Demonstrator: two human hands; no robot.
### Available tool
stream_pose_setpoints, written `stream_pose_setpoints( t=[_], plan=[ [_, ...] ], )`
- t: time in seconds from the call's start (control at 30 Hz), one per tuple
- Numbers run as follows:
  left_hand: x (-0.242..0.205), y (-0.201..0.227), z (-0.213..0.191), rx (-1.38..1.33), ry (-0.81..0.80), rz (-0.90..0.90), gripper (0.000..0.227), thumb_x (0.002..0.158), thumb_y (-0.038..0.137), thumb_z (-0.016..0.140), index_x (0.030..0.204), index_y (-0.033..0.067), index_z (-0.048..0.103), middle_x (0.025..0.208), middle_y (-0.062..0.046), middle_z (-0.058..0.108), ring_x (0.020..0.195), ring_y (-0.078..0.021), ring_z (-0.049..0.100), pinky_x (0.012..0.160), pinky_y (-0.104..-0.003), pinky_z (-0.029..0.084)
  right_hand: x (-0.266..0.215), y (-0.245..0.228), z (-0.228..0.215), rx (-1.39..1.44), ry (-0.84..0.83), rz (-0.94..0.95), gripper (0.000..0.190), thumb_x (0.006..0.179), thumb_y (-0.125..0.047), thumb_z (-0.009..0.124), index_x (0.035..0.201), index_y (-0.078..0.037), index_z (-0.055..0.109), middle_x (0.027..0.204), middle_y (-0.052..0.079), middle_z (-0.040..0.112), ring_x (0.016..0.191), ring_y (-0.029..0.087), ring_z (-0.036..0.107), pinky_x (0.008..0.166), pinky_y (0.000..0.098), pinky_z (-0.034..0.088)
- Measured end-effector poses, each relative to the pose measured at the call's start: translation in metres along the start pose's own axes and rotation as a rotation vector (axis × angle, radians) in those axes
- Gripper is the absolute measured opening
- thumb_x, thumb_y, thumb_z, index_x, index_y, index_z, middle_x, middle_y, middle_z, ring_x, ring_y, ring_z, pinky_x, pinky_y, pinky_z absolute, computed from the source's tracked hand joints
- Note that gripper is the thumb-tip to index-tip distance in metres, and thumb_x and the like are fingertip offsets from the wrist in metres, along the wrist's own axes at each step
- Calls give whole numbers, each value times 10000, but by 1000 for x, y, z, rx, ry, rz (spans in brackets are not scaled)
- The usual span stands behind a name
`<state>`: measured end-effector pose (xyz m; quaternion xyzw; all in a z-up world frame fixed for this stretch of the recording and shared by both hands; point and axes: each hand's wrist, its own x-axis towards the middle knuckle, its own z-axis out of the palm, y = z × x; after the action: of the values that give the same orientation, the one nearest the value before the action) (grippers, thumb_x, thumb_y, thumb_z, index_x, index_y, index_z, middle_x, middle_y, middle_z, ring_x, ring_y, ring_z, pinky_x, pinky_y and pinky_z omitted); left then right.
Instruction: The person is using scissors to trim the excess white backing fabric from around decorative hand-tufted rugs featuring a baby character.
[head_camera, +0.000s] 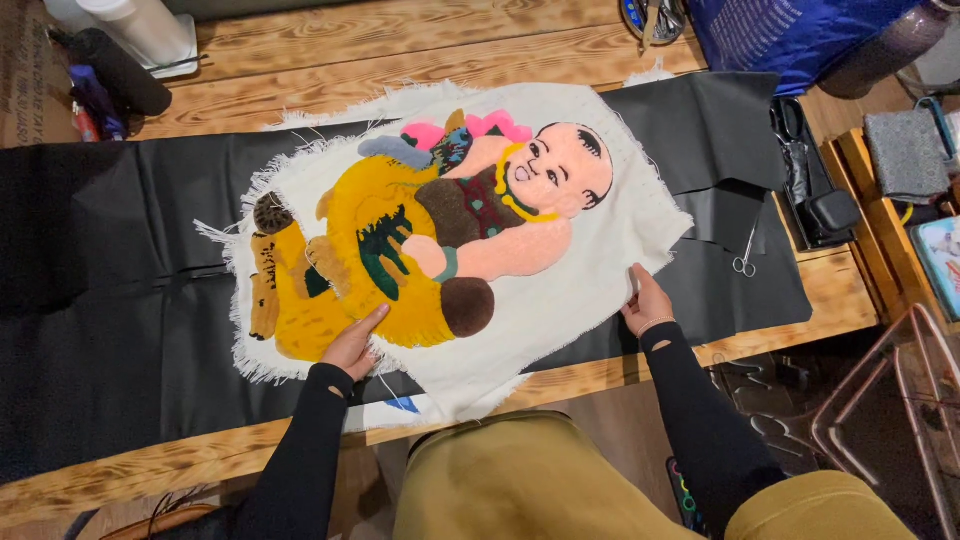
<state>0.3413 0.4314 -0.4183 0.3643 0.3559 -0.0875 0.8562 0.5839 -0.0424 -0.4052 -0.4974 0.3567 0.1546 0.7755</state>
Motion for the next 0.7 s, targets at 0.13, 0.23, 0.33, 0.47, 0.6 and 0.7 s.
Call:
stream_pose_setpoints(
  t=[0.13, 0.23, 0.33, 0.47, 0.6, 0.7],
  plan=[
    [-22, 9, 28, 103, 37, -18, 297, 972, 261, 737, 1164, 39, 697, 983, -35, 746, 656, -95, 623, 499, -232, 463, 21, -10, -2, 134, -142, 4, 349, 968, -247, 657, 1258, -57, 619, 1188, 76, 709, 1114, 231, 691, 999, 395, 558],
    [-27, 8, 34, 38, 24, -23, 255, 922, 222, 730, 1111, 55, 687, 975, -33, 760, 623, -97, 655, 466, -224, 464, 27, -17, 1, 148, -144, 11, 343, 984, -244, 668, 1272, -64, 617, 1232, 81, 708, 1153, 225, 683, 1004, 374, 559],
    [-26, 7, 38, 45, 44, -6, 243, 906, 222, 746, 1085, 65, 701, 967, -33, 762, 606, -90, 641, 446, -221, 437, 32, -25, 4, 125, -205, 77, 345, 969, -241, 674, 1266, -74, 620, 1227, 81, 707, 1134, 237, 681, 982, 383, 549],
    [-13, -1, 29, 103, 148, -12, 223, 903, 212, 770, 1061, 77, 691, 956, -24, 744, 625, -79, 641, 471, -226, 445, 29, -36, 14, 42, -225, -1, 350, 969, -217, 668, 1275, -57, 618, 1251, 84, 695, 1143, 247, 681, 987, 406, 558],
    [-9, -5, 22, 132, 180, -7, 223, 905, 226, 798, 1048, 87, 700, 914, -10, 719, 576, -79, 569, 449, -240, 395, 20, -52, 25, -32, -126, -36, 384, 986, -265, 663, 1284, -27, 622, 1239, 96, 689, 1129, 251, 666, 981, 431, 548],
    [-19, 0, 30, 46, 95, 5, 243, 915, 236, 766, 1086, 78, 696, 944, -25, 743, 571, -96, 594, 440, -246, 409, 19, -64, 31, -54, -199, -64, 375, 953, -221, 628, 1280, -38, 624, 1229, 72, 696, 1109, 253, 671, 972, 433, 543]
  ],
)
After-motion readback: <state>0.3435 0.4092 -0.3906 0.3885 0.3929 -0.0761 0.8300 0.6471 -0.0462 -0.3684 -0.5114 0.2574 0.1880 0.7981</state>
